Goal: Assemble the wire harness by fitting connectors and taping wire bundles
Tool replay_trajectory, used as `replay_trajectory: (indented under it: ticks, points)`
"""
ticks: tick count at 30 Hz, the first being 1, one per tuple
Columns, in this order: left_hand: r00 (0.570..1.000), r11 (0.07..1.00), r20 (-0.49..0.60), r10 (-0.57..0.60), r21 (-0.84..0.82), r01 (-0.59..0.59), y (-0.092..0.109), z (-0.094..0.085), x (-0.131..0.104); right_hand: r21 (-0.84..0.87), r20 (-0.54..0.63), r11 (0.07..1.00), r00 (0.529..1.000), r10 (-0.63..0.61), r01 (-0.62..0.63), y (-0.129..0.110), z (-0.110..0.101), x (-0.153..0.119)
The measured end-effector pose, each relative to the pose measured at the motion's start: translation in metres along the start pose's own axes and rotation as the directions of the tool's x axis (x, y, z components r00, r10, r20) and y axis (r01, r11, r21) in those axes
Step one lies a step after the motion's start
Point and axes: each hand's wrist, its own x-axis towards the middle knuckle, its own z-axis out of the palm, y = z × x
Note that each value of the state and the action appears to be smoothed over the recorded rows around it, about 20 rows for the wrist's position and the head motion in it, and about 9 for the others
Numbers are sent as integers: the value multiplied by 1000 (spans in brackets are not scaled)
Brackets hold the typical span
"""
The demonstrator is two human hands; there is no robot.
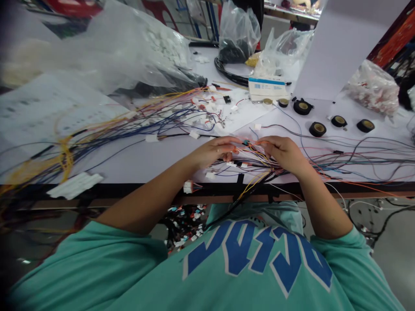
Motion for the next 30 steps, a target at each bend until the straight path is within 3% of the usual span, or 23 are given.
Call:
replay_trajectory:
  ticks: [6,13,18,21,24,30]
  points:
    - [997,988,35,63,137,-67,0,-1,-2,125,203,991,979,11,-37,4,-1,0]
    - [974,938,198,106,307,-164,7,-1,-16,221,212,963,972,105,-152,10,8,5]
    - [991,915,133,27,396,-78,11,0,-24,223,267,966,961,66,-129,13,8,10]
    - [998,896,56,-30,444,2,12,2,-24,224,186,974,983,2,-44,12,-5,7]
    - [997,877,-36,-63,476,72,13,4,-23,306,-8,952,1000,12,-9,11,-29,-8]
    - [985,883,-118,-126,439,166,17,10,-24,559,-290,826,950,120,66,22,-70,-61]
